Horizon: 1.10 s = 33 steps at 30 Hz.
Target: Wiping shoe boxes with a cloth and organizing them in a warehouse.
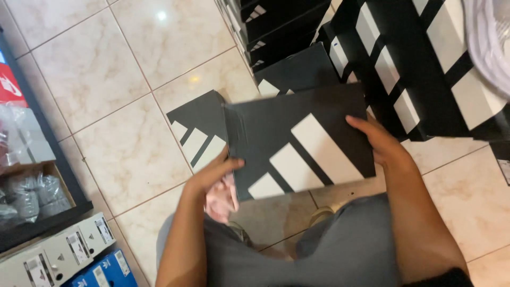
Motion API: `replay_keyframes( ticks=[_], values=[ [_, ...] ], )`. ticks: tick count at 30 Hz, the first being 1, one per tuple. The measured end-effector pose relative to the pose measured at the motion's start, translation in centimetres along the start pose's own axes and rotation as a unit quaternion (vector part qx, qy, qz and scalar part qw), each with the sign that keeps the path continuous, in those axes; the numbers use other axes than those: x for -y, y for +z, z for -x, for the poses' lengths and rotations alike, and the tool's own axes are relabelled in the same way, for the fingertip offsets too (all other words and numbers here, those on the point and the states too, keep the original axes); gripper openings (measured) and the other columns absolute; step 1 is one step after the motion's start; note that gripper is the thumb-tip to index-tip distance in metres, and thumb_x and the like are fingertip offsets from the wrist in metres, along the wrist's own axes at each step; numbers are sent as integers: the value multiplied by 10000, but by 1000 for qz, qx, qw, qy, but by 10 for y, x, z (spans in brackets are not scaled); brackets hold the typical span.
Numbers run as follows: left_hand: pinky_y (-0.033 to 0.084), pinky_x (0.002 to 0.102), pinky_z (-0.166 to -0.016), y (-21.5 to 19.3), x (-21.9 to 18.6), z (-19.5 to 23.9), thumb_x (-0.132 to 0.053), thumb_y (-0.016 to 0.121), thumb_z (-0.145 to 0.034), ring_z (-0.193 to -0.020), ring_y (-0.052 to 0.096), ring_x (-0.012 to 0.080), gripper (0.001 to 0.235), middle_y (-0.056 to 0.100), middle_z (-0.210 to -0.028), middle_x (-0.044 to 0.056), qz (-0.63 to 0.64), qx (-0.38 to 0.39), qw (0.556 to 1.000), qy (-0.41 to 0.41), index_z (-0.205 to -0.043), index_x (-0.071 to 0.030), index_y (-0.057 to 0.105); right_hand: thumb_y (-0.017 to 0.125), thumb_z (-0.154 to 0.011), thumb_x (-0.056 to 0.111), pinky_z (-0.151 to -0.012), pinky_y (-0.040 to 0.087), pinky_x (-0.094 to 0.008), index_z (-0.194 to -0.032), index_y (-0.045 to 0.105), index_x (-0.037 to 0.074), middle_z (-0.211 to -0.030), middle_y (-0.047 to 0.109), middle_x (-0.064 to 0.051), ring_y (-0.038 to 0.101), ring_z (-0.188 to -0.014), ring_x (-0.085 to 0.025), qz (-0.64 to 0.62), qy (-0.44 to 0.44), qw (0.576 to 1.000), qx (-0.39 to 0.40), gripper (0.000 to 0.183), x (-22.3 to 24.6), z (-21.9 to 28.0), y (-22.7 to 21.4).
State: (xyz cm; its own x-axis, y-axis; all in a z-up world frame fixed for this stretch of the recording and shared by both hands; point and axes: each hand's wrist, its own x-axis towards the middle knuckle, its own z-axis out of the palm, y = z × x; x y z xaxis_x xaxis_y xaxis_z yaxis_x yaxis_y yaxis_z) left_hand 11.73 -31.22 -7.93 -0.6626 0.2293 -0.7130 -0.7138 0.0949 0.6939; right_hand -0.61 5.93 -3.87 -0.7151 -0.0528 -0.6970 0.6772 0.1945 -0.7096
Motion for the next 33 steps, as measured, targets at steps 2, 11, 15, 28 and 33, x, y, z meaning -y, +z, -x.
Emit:
replay_keyframes(
  ticks=[2,11,15,28,33],
  values=[
    [328,604,-1153,3,4,9,-566,767,-707,-1482,302,481,1186,278,-1623,303,8,-1,1000,-3,-1625,-61,211,624,-915,302,-1129,257,-698,-1632,214,162,-1603,261,-323,303,-1452,-500,-3,-21,1000,15,838,-2,16,-4],
    [491,607,-902,23,66,71,-548,735,-702,-1373,448,480,1124,405,-1559,293,73,-70,994,-40,-1604,-51,284,444,-941,445,-1234,252,-517,-1598,254,55,-1632,314,-196,320,-1484,-295,-121,-289,941,125,787,-104,66,-39],
    [448,592,-1028,68,36,159,-431,745,-707,-1369,447,495,1021,447,-1514,309,163,-162,973,0,-1575,-67,351,453,-1035,426,-1225,370,-353,-1512,480,181,-1524,535,-26,490,-1409,-168,-247,-216,944,-38,536,-112,145,-11],
    [361,439,-1109,250,-120,403,-216,638,-821,-1238,549,332,625,621,-1367,238,288,-41,952,95,-1375,54,536,526,-921,259,-994,383,-463,-1500,408,75,-1355,522,-188,492,-1184,-326,-478,-26,868,-129,618,91,510,-62],
    [316,499,-1141,335,-234,452,-311,633,-837,-1355,454,401,754,456,-1517,257,234,34,971,21,-1492,-28,387,504,-830,109,-1041,347,-417,-1486,367,106,-1378,484,-136,459,-1207,-278,-457,-144,853,-205,670,141,577,-141]
  ],
)
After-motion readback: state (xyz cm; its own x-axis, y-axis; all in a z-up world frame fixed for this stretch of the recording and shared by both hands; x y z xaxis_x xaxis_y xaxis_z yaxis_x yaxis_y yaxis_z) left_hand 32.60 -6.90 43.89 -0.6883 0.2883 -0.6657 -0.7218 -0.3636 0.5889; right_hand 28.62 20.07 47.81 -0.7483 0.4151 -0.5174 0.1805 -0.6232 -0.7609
